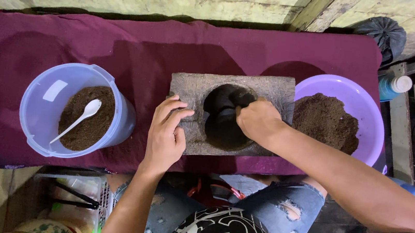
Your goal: Transferring dark powder from a bowl to a stone mortar using a spoon
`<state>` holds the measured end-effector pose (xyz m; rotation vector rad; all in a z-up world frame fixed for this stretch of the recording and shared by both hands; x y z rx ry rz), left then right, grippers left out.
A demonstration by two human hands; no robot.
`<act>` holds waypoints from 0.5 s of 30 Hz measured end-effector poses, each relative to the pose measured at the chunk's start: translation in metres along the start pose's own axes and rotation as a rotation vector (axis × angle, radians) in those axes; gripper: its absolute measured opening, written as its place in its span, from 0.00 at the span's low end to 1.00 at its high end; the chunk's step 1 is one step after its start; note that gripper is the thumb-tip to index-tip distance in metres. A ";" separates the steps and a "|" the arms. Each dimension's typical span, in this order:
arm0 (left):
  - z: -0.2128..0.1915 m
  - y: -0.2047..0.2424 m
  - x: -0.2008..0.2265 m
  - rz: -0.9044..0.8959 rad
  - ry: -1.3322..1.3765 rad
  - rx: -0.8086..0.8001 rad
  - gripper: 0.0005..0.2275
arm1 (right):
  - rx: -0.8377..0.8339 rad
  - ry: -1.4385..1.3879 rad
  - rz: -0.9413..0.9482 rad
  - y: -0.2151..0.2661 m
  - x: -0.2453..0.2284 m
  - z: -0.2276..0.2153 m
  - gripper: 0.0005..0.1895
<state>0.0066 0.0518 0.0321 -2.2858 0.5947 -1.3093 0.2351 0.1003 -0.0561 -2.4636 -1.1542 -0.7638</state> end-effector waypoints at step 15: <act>0.002 0.004 -0.004 -0.010 -0.024 -0.010 0.23 | -0.609 -0.519 -0.099 0.004 0.045 -0.064 0.14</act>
Point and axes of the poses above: each hand's wrist, its own y-axis away from the middle knuckle, its own z-axis out of the palm, x = y × z, the point moved 5 cm from there along -y, towards the middle knuckle, and after that the axes turned 8 degrees about y, right-handed, at the moved point
